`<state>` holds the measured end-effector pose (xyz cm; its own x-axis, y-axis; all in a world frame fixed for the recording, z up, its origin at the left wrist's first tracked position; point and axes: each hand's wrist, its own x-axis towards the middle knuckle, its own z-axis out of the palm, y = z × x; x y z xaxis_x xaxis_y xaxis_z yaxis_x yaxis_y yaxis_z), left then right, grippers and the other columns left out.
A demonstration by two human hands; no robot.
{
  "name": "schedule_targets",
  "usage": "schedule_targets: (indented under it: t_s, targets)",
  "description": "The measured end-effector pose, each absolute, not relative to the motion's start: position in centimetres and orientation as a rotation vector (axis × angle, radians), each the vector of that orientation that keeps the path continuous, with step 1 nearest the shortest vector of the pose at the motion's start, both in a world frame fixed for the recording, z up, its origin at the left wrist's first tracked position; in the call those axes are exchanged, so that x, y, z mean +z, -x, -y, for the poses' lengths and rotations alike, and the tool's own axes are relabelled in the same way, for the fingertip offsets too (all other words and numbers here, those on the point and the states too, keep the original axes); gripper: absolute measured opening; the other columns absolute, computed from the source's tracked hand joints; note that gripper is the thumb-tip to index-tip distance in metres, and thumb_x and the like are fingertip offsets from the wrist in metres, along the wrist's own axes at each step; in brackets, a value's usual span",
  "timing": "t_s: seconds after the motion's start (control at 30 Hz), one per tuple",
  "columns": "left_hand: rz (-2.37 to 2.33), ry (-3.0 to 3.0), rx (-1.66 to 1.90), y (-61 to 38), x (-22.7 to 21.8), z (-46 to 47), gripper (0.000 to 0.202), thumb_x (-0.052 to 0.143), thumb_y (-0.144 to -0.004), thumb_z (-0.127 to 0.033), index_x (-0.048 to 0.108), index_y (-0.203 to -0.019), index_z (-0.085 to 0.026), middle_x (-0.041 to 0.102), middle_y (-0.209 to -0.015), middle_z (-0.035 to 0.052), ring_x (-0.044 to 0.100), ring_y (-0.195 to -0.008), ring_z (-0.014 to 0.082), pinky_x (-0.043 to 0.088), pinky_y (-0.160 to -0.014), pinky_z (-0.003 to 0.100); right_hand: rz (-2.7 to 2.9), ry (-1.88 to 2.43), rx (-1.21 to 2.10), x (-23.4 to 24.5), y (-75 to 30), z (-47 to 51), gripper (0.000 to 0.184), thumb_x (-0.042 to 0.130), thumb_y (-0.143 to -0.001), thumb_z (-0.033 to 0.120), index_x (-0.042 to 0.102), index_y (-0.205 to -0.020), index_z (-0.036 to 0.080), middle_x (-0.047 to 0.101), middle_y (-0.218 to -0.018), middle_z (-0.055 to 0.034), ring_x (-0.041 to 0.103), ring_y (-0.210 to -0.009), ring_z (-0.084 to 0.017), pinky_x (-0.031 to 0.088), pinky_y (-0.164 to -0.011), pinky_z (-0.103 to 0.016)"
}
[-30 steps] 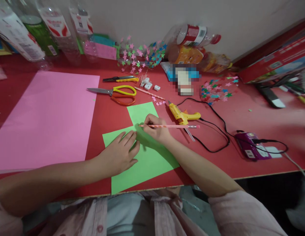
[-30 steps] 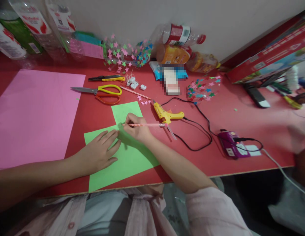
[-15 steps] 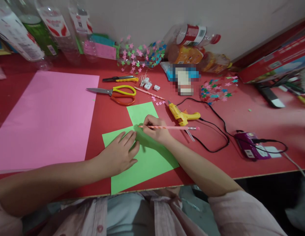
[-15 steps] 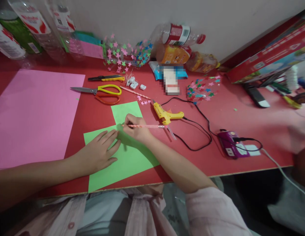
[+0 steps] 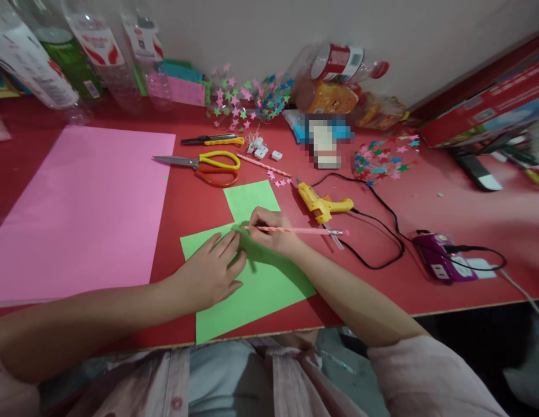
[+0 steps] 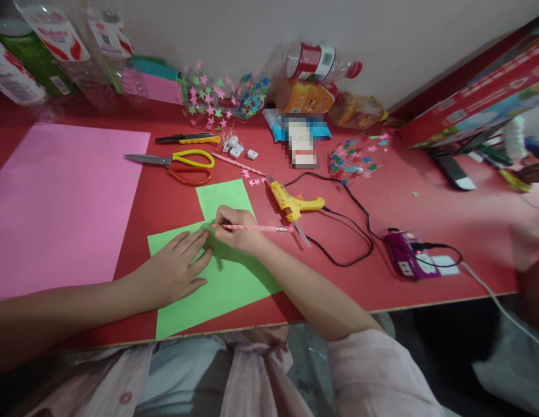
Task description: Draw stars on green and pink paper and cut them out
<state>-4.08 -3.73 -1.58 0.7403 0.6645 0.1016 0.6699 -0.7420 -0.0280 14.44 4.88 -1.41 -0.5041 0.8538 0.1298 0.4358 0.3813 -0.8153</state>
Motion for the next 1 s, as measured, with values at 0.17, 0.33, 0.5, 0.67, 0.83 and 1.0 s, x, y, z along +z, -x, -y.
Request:
schedule_targets:
  t_s: [0.17, 0.33, 0.5, 0.67, 0.83, 1.0]
  targets:
    - [1.121, 2.886, -0.138, 4.1, -1.5, 3.7, 0.051, 0.047, -0.091, -0.047, 0.053, -0.124, -0.009, 0.045, -0.138, 0.0276, 0.040, -0.133, 0.0359, 0.031, -0.105, 0.050, 2.044, 1.102, 1.062, -1.2, -14.4, -4.9, 0.011, 0.052, -0.072, 0.021, 0.045, -0.063, 0.020, 0.043, -0.054, 0.0054, 0.037, -0.050, -0.007, 0.029, -0.048, -0.021]
    - [1.113, 2.890, -0.127, 4.2, -1.3, 3.7, 0.050, 0.047, -0.091, -0.045, 0.052, -0.125, -0.009, 0.046, -0.139, 0.0260, 0.041, -0.132, 0.0352, 0.032, -0.105, 0.049, 1.669, 1.166, 1.291, -0.6, -14.7, -5.8, 0.022, 0.047, -0.085, 0.038, 0.045, -0.071, 0.021, 0.054, -0.052, 0.0041, 0.044, -0.043, -0.008, 0.034, -0.043, -0.021]
    - [1.110, 2.869, -0.123, 4.5, -0.9, 3.6, 0.044, 0.049, -0.090, -0.042, 0.055, -0.119, -0.010, 0.048, -0.136, 0.0258, 0.044, -0.129, 0.0351, 0.035, -0.102, 0.049, 1.605, 1.229, 1.348, 0.6, -15.3, -6.8, 0.018, 0.052, -0.083, 0.035, 0.047, -0.075, 0.020, 0.056, -0.054, 0.0038, 0.046, -0.041, -0.008, 0.035, -0.041, -0.020]
    - [1.144, 2.866, -0.159, 4.5, -0.9, 3.4, 0.040, 0.050, -0.089, -0.044, 0.058, -0.109, -0.010, 0.054, -0.129, 0.0240, 0.047, -0.126, 0.0335, 0.035, -0.103, 0.048, 1.903, 1.150, 1.354, 1.5, -16.0, -6.6, 0.008, 0.060, -0.072, 0.022, 0.055, -0.078, 0.017, 0.057, -0.068, 0.0020, 0.048, -0.056, -0.008, 0.036, -0.050, -0.020]
    - [1.109, 2.906, -0.252, 4.5, -1.8, 3.1, 0.039, 0.054, -0.087, -0.046, 0.058, -0.105, -0.011, 0.045, -0.140, 0.0234, 0.041, -0.131, 0.0337, 0.033, -0.105, 0.047, 1.917, 1.142, 1.297, 0.0, -16.3, -6.0, 0.007, 0.057, -0.073, 0.023, 0.052, -0.074, 0.018, 0.052, -0.065, 0.0034, 0.043, -0.056, -0.008, 0.032, -0.051, -0.021]
    - [1.103, 2.907, -0.216, 4.5, -1.7, 3.1, 0.044, 0.053, -0.088, -0.046, 0.057, -0.110, -0.009, 0.045, -0.141, 0.0241, 0.041, -0.132, 0.0335, 0.033, -0.106, 0.047, 1.896, 1.115, 1.214, -1.1, -16.1, -5.7, 0.005, 0.055, -0.070, 0.021, 0.050, -0.071, 0.019, 0.049, -0.061, 0.0045, 0.041, -0.053, -0.008, 0.031, -0.049, -0.021]
